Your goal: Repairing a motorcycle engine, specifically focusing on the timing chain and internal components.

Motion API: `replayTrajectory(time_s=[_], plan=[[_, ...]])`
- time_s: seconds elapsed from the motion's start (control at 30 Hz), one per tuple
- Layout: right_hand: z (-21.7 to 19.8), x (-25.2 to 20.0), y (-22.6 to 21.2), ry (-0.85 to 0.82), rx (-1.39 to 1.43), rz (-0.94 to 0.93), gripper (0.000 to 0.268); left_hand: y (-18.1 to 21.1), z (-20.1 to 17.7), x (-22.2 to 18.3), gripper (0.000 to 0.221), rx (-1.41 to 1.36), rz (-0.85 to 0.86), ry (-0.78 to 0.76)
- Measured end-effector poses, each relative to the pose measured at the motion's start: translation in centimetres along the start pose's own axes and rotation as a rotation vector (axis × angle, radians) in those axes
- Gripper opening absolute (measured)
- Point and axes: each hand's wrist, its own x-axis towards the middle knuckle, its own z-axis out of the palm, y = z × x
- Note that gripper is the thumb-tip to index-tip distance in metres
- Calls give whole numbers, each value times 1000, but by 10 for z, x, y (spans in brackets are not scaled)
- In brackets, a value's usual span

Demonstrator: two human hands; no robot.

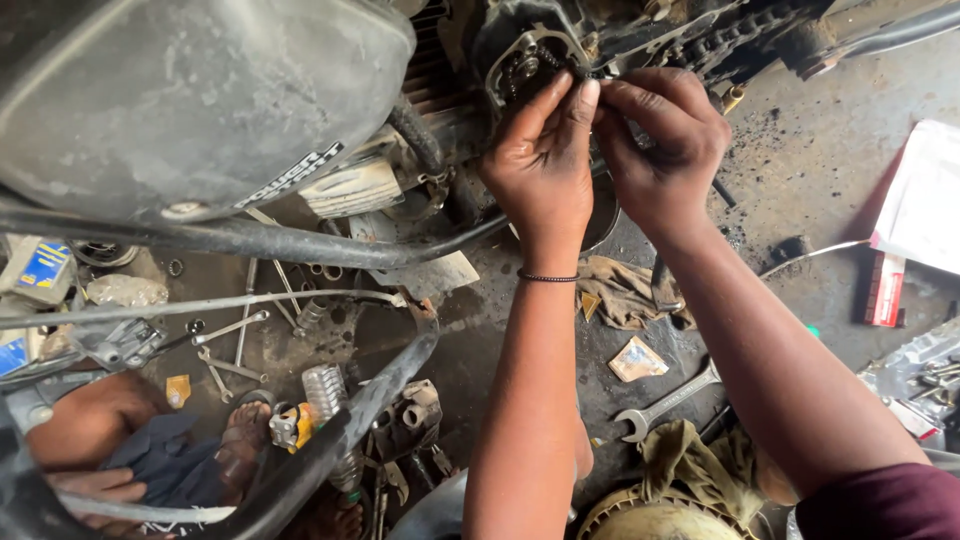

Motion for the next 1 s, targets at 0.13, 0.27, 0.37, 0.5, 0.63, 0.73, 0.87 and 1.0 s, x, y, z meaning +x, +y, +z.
replayTrajectory(time_s=[0.13, 0.27, 0.37, 0.5, 0.63, 0.73, 0.87, 1.0], plan=[[8, 0, 5, 16, -9, 2, 19, -3, 1, 2, 21, 46, 51, 34], [11, -2, 7, 32, 40, 48, 18, 0, 2, 4, 19, 146, 114, 44], [10, 0, 7, 10, 61, 61, 16, 4, 3, 5, 19, 205, 122, 54], [12, 7, 5, 19, 48, 65, 15, 7, 5, 6, 20, 311, 110, 83], [13, 7, 9, 71, -95, -17, 16, 1, 5, 8, 20, 394, 153, 63], [14, 3, 17, 116, 33, 125, 18, -5, 7, 9, 21, 375, 169, 50], [16, -11, 40, 199, 304, 340, 22, -3, 12, 10, 24, 455, 186, 83], [16, -9, 44, 178, 231, 332, 18, -4, 14, 8, 25, 517, 171, 89]])
